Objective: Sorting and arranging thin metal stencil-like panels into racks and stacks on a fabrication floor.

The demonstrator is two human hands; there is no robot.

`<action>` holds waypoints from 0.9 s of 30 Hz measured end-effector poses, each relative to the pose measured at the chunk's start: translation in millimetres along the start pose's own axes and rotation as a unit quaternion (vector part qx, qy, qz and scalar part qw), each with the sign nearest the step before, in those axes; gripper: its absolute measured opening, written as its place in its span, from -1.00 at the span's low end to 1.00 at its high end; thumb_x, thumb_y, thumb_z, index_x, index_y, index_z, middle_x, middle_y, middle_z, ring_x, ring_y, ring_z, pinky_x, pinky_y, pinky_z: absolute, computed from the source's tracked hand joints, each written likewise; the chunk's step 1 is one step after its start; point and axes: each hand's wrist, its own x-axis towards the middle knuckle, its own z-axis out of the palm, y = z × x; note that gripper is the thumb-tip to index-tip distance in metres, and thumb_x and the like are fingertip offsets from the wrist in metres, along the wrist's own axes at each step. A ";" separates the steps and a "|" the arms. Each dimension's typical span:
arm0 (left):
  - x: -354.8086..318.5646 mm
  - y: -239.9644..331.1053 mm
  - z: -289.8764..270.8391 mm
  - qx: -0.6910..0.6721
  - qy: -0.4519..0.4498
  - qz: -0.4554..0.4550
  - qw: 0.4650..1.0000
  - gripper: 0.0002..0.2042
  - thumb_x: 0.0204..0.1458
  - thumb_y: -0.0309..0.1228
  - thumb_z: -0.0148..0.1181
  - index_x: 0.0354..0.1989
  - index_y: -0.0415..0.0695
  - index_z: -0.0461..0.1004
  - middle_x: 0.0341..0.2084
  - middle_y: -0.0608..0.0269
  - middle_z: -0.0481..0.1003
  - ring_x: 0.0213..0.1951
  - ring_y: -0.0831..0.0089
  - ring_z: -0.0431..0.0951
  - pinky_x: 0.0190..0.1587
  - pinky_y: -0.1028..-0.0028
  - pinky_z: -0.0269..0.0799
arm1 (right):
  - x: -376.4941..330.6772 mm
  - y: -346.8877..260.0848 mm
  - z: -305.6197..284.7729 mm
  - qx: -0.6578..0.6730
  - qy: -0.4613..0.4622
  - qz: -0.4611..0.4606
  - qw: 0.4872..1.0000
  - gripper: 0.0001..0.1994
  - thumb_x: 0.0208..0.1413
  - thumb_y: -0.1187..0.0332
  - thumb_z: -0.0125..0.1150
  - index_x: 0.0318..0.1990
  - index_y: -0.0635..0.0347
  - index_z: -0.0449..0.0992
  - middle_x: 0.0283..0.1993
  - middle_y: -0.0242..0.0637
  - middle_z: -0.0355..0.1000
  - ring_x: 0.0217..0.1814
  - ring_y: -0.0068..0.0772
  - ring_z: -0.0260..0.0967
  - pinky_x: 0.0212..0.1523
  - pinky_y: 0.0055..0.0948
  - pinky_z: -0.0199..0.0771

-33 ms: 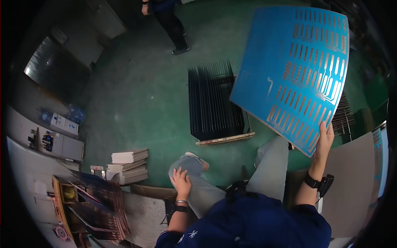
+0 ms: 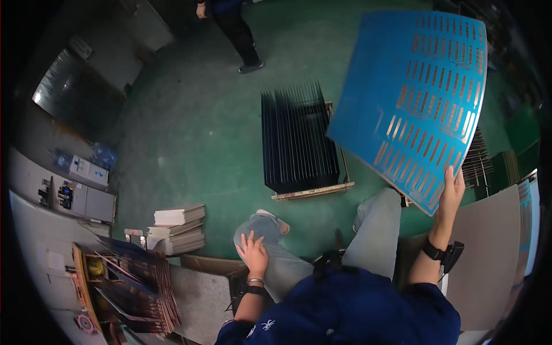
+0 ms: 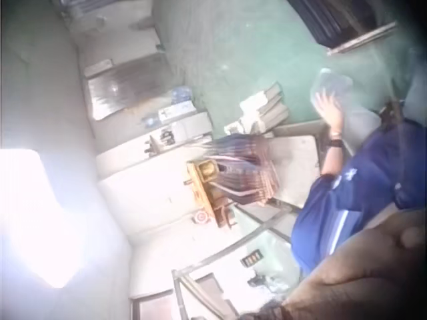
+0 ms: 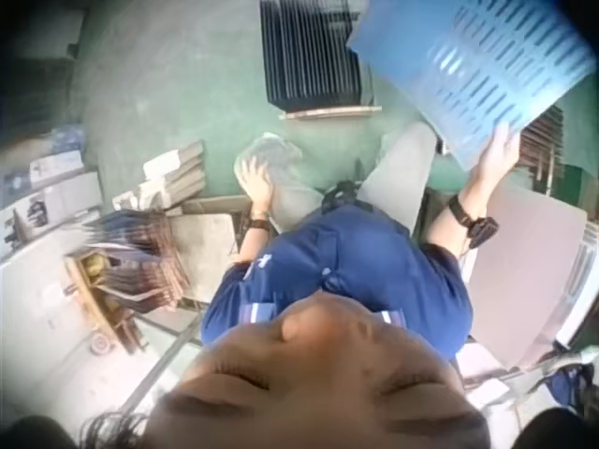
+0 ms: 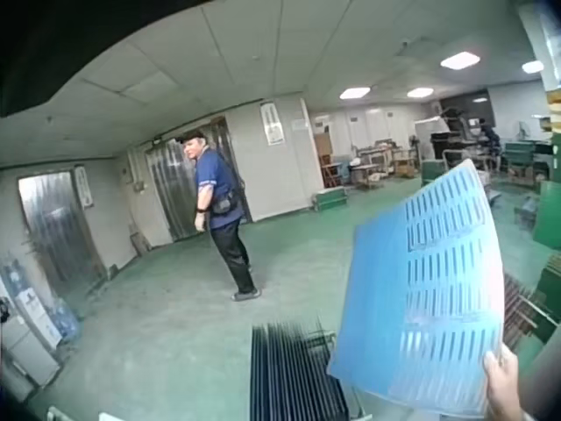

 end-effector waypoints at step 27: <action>15.9 25.0 -7.6 0.048 0.002 -0.024 0.999 -0.83 -0.12 -0.46 0.01 -0.39 0.04 0.52 -0.08 0.42 0.41 0.19 0.23 0.13 0.23 0.07 -0.23 | 39.4 173.2 113.1 -0.280 -0.085 0.011 0.956 -0.74 0.14 0.44 -0.01 -0.07 0.44 0.38 -0.26 -0.11 0.49 -0.22 -0.54 0.42 -0.19 -0.54 0.38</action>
